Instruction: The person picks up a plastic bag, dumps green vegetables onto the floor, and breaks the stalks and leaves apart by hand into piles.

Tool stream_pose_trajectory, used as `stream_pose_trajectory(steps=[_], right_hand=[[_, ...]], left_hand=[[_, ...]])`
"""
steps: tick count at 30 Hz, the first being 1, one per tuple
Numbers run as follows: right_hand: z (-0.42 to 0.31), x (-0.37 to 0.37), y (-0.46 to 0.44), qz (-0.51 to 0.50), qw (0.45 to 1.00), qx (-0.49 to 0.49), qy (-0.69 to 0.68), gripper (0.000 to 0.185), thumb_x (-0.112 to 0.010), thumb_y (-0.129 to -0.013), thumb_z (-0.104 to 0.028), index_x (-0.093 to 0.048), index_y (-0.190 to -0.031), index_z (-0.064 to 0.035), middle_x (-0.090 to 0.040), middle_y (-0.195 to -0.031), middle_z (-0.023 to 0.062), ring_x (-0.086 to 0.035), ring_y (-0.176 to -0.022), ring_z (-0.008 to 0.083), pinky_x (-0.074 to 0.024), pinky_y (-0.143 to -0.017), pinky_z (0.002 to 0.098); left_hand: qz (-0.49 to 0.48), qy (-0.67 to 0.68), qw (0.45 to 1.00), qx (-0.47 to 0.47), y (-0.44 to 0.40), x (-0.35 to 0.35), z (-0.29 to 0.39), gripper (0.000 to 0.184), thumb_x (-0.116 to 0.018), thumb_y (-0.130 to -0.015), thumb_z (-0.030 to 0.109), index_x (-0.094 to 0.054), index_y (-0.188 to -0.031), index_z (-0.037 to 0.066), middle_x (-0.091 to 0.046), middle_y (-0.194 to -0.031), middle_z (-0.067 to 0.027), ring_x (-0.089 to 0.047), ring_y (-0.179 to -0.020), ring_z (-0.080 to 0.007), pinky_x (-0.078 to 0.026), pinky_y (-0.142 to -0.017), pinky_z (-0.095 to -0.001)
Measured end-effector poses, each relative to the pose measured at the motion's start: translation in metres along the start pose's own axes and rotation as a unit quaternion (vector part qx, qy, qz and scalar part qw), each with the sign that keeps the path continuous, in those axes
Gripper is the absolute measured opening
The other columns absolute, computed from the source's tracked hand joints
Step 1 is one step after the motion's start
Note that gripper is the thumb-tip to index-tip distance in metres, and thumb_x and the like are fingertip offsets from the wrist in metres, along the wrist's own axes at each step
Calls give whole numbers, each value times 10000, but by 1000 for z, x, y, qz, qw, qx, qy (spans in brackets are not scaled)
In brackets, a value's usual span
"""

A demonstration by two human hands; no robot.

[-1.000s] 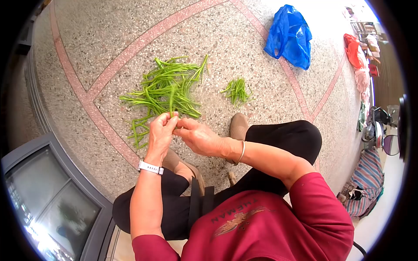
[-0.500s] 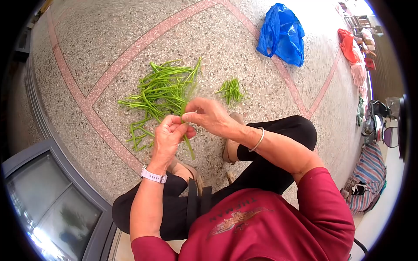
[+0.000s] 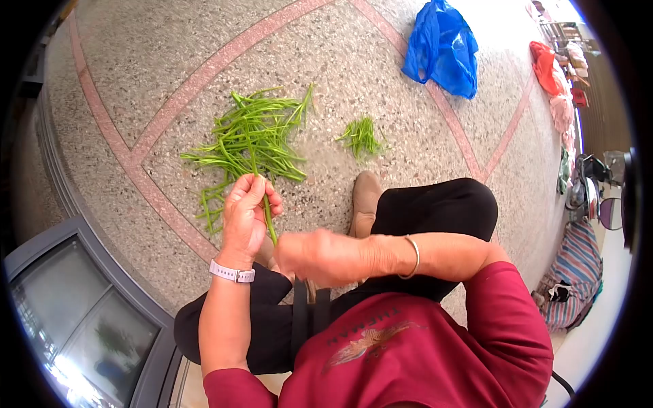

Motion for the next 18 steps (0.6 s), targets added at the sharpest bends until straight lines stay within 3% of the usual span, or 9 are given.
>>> stream_pose_trajectory(steps=[2, 3, 4, 9, 11, 13, 15, 18], right_hand=[[15, 22, -7, 65, 989, -135, -5, 191, -625, -912, -108, -512, -801, 0, -561, -704, 23, -576, -633, 116, -469, -525, 299], [28, 35, -9, 143, 917, -294, -230, 185, -633, -922, -116, -556, -828, 23, -617, -745, 40, -601, -669, 109, -479, -542, 288], [39, 49, -14, 151, 921, -290, -212, 171, -639, -923, -124, -583, -863, 26, -637, -775, 56, -609, -691, 106, -486, -560, 281], [71, 49, -13, 159, 942, -236, -178, 214, -664, -916, -133, -653, -1051, 33, -666, -814, 77, -621, -763, 97, -501, -635, 263], [70, 47, -10, 193, 918, -259, -232, 183, -656, -929, -139, -656, -994, 32, -659, -803, 55, -602, -747, 90, -479, -630, 257], [78, 41, -9, 231, 896, -248, -288, 173, -649, -938, -143, -660, -970, 27, -654, -790, 42, -586, -711, 81, -463, -599, 257], [77, 44, -7, 201, 911, -264, -244, 171, -638, -947, -147, -659, -953, 22, -647, -774, 40, -568, -681, 74, -457, -580, 254], [69, 54, -7, 127, 917, -302, -227, 195, -625, -963, -173, -653, -966, 20, -608, -733, 24, -543, -654, 84, -449, -589, 257]], left_hand=[[-34, -23, 999, -1, 2, -8, 2, 101, -589, -990, 173, -583, -1015, 76, -616, -835, -10, -567, -662, -95, -451, -574, -237], [-51, -33, 998, -4, 4, -12, 3, 107, -589, -991, 175, -585, -1025, 74, -613, -832, -8, -550, -644, -87, -424, -552, -223], [-48, -54, 997, 1, 6, -19, 1, 130, -590, -992, 192, -605, -1035, 71, -599, -808, 3, -502, -611, -64, -362, -521, -205], [-53, -217, 975, 15, 12, -26, -9, 204, -522, -1019, 225, -635, -989, 58, -552, -738, 33, -436, -601, -35, -337, -518, -213], [-45, -310, 950, -1, 14, -27, -8, 241, -487, -1032, 238, -629, -983, 49, -545, -727, 42, -422, -596, -33, -329, -513, -221], [-48, -394, 909, -132, 13, -35, -7, 266, -458, -1037, 250, -621, -977, 47, -501, -671, 39, -434, -572, -64, -353, -495, -277], [-50, -425, 863, -267, 14, -45, -7, 267, -463, -1032, 242, -616, -962, 34, -458, -635, 51, -424, -532, -76, -349, -467, -289], [-22, -527, 823, -209, 28, -53, -3, 228, -490, -998, 214, -604, -942, 25, -553, -675, -46, -541, -565, -181, -424, -525, -365]])
Point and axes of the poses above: each hand's wrist, its own y-axis away from the middle knuckle, its own x-axis out of the back of the hand, z = x × y, the point moved 5 cm from there along -y, towards the middle knuckle
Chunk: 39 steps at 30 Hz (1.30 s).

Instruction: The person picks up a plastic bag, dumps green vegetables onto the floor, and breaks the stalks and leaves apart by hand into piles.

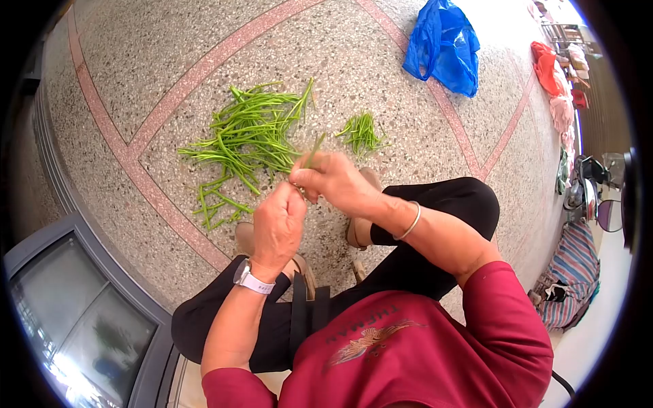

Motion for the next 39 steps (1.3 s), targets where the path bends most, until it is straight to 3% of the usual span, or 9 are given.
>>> stream_pose_trajectory(steps=[6, 11, 14, 17, 18, 19, 22, 28, 39], right_hand=[[23, 54, -28, 68, 990, -106, 65, 182, -632, -923, -149, -653, -834, 9, -583, -653, 29, -535, -592, 100, -451, -562, 262], [150, 172, -63, 233, 948, -182, 120, 189, -592, -827, -91, -599, -653, -15, -520, -554, 28, -529, -497, 137, -447, -488, 303], [147, 201, -54, 300, 847, -255, 357, 208, -604, -837, -129, -605, -669, -7, -581, -592, 104, -600, -552, 234, -499, -559, 371], [148, 182, -52, 407, 729, 53, 548, 179, -596, -846, -139, -654, -757, 5, -664, -724, 197, -667, -702, 343, -530, -681, 442], [152, 171, -64, 286, 829, -90, 472, 149, -579, -844, -117, -676, -832, -5, -688, -841, 225, -671, -860, 396, -528, -774, 478], [154, 145, -71, 221, 864, -73, 446, 149, -562, -832, -100, -677, -854, -8, -687, -838, 210, -675, -859, 382, -537, -779, 469], [173, 61, -85, -40, 880, -34, 472, 219, -547, -812, -61, -720, -946, -65, -693, -954, 220, -671, -934, 383, -536, -852, 444], [213, 0, -78, -31, 856, -10, 516, 253, -537, -835, -38, -628, -1070, -49, -589, -1085, 245, -631, -1000, 415, -545, -851, 458], [197, -3, -81, 18, 801, 35, 597, 151, -547, -865, -110, -662, -876, -13, -619, -1001, 172, -655, -918, 346, -556, -775, 454]], left_hand=[[-119, -135, 981, -71, 23, -34, -34, 105, -487, -910, 110, -559, -938, 39, -619, -838, -206, -614, -764, -425, -485, -658, -501], [-49, -257, 964, 36, 17, 26, -140, 146, -521, -871, 85, -563, -1000, 33, -616, -857, -239, -597, -874, -455, -468, -759, -525], [-55, -337, 931, 126, 14, 76, -165, 230, -548, -871, 98, -577, -1078, 1, -612, -980, -241, -591, -970, -439, -478, -818, -509], [1, -398, 908, 131, 10, 104, -156, 327, -575, -874, 127, -576, -1158, -35, -594, -1114, -243, -570, -1067, -425, -468, -883, -500], [20, -407, 906, 114, 5, 108, -156, 359, -584, -874, 137, -572, -1184, -45, -588, -1155, -244, -563, -1096, -422, -463, -900, -498], [16, -376, 921, 104, -1, 104, -152, 381, -591, -876, 146, -568, -1203, -48, -588, -1174, -245, -563, -1107, -418, -463, -910, -492], [0, -295, 952, 85, -14, 87, -134, 425, -604, -884, 177, -566, -1241, -49, -597, -1207, -242, -569, -1126, -404, -459, -942, -462], [-54, -248, 962, 103, -15, 72, -128, 411, -590, -904, 221, -590, -1228, -33, -633, -1159, -224, -613, -1061, -361, -473, -924, -421], [-101, -222, 964, 103, -14, 47, -125, 401, -594, -892, 227, -593, -1202, -27, -645, -1124, -234, -643, -991, -360, -495, -870, -417]])
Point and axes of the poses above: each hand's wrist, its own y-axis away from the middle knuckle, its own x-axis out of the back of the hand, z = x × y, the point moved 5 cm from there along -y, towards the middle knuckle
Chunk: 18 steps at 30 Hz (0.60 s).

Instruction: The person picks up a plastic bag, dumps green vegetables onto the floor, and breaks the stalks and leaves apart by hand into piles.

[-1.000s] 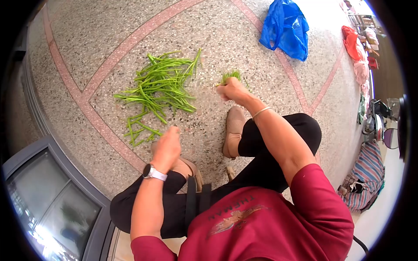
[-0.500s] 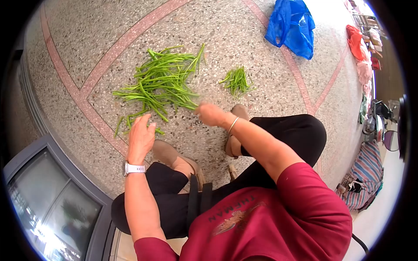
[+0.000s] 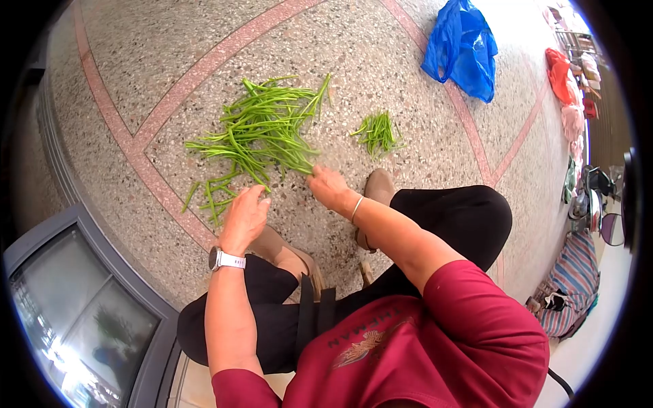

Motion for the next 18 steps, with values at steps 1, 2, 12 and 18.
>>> stream_pose_trajectory(steps=[1, 2, 12, 18], right_hand=[[-3, 5, 1, -1, 1000, 6, -12, 138, -561, -858, -110, -661, -861, -16, -627, -970, 162, -660, -911, 332, -557, -774, 441], [-8, 13, 3, 11, 998, 35, -45, 127, -582, -847, -109, -668, -857, -16, -635, -937, 156, -664, -900, 323, -555, -767, 430], [-53, 119, 12, 11, 941, 46, -335, 163, -643, -790, -92, -741, -912, -49, -709, -907, 189, -692, -837, 343, -552, -754, 402], [-58, 87, 27, 6, 961, 110, -253, 222, -607, -783, -44, -707, -981, -43, -671, -943, 215, -666, -917, 354, -541, -814, 409]], left_hand=[[-2, 17, 1000, 0, 1, -1, 0, 390, -601, -889, 220, -600, -1191, -27, -643, -1107, -240, -637, -995, -376, -493, -871, -425], [-5, 34, 999, 0, 1, -3, 0, 379, -608, -886, 213, -606, -1179, -27, -641, -1089, -246, -631, -998, -393, -490, -871, -434], [-111, 623, 753, 179, -11, -53, 2, 398, -496, -1013, 278, -509, -1281, -16, -629, -1158, -129, -640, -1000, -240, -535, -873, -393], [30, 510, 844, 166, -14, -46, 3, 316, -508, -998, 209, -535, -1243, 11, -631, -1117, -94, -626, -952, -175, -527, -836, -330]])
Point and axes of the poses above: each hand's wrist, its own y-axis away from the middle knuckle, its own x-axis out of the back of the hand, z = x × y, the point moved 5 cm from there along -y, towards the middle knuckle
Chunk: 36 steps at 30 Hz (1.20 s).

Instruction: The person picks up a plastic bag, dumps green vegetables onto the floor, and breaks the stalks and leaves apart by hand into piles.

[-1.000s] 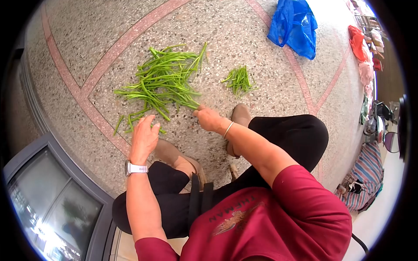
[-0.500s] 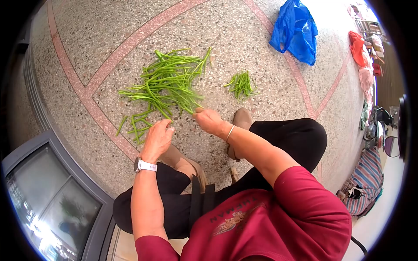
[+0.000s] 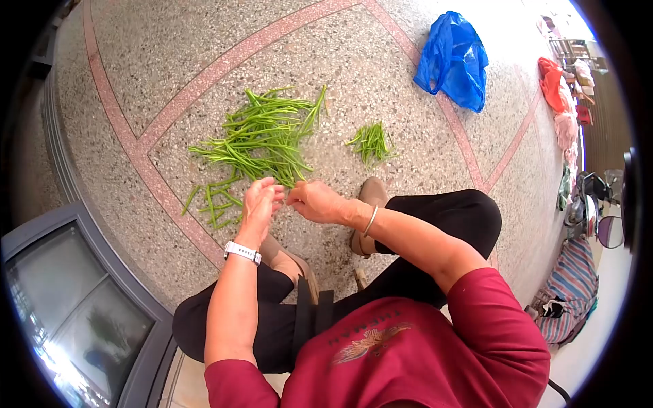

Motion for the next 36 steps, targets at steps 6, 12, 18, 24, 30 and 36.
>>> stream_pose_trajectory(steps=[6, 12, 18, 24, 30, 36], right_hand=[[49, -57, 1, -61, 977, -115, 171, 253, -537, -844, -60, -633, -1078, -38, -532, -1183, 231, -567, -1106, 399, -511, -907, 457], [69, -71, -11, -106, 954, -178, 217, 239, -530, -867, -66, -633, -1074, -7, -565, -1218, 234, -597, -1079, 414, -516, -891, 486], [44, -18, -19, 25, 998, -62, -11, 165, -595, -846, -71, -664, -955, 31, -696, -898, 185, -685, -853, 310, -539, -735, 405], [-50, 92, 0, 32, 973, -116, -197, 270, -611, -858, -61, -561, -1097, 56, -659, -754, 118, -657, -669, 188, -518, -620, 341], [-105, 116, 51, 37, 996, 28, -75, 308, -655, -861, -45, -565, -1153, -7, -659, -861, 120, -667, -777, 204, -530, -689, 340], [-113, 113, 75, 18, 986, -4, -166, 239, -666, -909, -167, -571, -1075, -24, -640, -935, 135, -641, -834, 220, -519, -689, 359]], left_hand=[[21, 4, 997, -72, 10, 19, 32, 285, -553, -976, 182, -568, -1207, 15, -648, -1056, -60, -621, -922, -121, -521, -802, -280], [14, -29, 997, -64, 9, 20, 33, 271, -565, -974, 189, -595, -1179, 16, -666, -1010, -60, -637, -871, -124, -526, -780, -268], [36, -68, 997, -30, 0, 31, 18, 244, -561, -982, 208, -610, -1131, 21, -661, -951, -52, -634, -819, -125, -535, -719, -266], [-18, 74, 997, -12, 11, 7, 31, 259, -578, -991, 270, -612, -1100, 38, -651, -914, -45, -622, -775, -132, -530, -709, -266], [-112, 212, 971, -23, 40, -28, 62, 295, -595, -991, 293, -605, -1097, 18, -650, -906, -57, -631, -791, -151, -530, -742, -279], [-154, 291, 940, -90, 73, -33, 91, 162, -574, -990, 134, -579, -1114, 29, -651, -968, -82, -649, -861, -193, -542, -805, -336]])
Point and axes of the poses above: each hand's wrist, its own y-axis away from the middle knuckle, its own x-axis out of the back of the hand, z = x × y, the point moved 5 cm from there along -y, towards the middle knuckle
